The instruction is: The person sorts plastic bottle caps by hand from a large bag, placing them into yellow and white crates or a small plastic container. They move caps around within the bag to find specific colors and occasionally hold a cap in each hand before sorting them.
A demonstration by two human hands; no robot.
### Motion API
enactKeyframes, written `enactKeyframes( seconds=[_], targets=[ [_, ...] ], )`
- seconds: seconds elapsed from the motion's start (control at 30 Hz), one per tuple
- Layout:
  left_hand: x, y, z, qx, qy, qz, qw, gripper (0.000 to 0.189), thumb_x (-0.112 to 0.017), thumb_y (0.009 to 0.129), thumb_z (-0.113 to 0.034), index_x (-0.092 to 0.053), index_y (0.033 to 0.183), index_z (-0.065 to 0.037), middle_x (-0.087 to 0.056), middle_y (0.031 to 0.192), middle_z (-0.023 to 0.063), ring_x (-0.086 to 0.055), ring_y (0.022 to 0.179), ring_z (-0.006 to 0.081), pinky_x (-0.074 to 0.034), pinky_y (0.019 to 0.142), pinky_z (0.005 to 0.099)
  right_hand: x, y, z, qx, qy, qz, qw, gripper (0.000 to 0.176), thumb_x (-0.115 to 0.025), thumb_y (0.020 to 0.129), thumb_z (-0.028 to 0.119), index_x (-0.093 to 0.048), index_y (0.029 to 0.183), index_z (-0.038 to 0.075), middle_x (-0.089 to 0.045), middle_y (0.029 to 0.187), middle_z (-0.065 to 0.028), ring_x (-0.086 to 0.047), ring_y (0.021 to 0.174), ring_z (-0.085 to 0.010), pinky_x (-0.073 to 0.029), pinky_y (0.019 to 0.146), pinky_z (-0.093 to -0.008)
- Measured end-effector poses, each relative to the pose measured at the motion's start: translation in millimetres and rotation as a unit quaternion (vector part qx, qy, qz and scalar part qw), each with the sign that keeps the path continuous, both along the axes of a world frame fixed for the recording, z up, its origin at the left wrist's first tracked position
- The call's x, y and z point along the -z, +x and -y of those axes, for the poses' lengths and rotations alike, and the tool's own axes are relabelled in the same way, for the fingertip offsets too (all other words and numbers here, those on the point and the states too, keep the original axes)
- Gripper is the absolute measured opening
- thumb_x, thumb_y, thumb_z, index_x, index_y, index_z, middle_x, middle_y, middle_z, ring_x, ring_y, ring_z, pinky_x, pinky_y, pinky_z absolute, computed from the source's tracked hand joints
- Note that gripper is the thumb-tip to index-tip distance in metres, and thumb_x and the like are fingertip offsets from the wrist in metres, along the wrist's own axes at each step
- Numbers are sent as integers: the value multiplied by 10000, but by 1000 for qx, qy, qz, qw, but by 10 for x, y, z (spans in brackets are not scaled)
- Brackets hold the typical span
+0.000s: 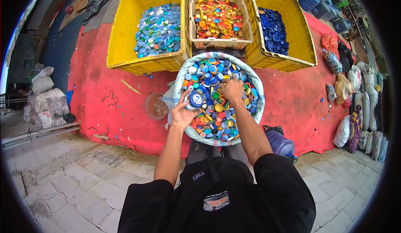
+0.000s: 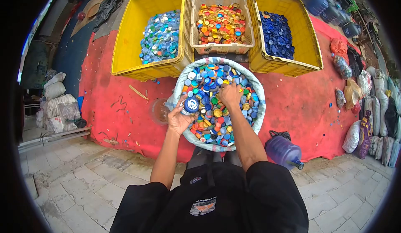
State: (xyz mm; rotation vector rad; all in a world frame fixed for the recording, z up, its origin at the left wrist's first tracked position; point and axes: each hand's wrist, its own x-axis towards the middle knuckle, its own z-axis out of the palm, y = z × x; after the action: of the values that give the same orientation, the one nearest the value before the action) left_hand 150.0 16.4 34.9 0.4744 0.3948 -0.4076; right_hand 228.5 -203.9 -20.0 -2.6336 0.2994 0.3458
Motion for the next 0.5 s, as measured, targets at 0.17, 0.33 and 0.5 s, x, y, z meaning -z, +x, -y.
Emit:
enactKeyframes(
  seconds=[0.17,0.33,0.5],
  targets=[
    [-25,-104,-22,-37,54,8,998,607,-655,742,36,-486,1280,-189,-560,1151,51,-572,1040,210,-490,786,373,98,207,-226,-2,-109,-81,991,515,-690,781,498,-684,1095,89,-454,1380,-168,-401,1265,-351,-348,991,-569],
    [44,-163,-52,-7,127,19,992,594,-715,735,26,-479,1247,-163,-575,1113,45,-596,966,177,-486,734,312,-1,257,-370,69,-90,-132,985,598,-727,746,494,-635,1149,61,-486,1329,-160,-419,1244,-358,-374,968,-560],
    [278,-119,113,53,254,-33,965,485,-756,786,-113,-508,1202,-155,-599,1065,18,-599,952,153,-484,739,344,-23,253,-446,96,-49,-133,985,536,-746,736,422,-649,1144,89,-492,1316,-155,-430,1227,-365,-384,944,-573]
  ],
)
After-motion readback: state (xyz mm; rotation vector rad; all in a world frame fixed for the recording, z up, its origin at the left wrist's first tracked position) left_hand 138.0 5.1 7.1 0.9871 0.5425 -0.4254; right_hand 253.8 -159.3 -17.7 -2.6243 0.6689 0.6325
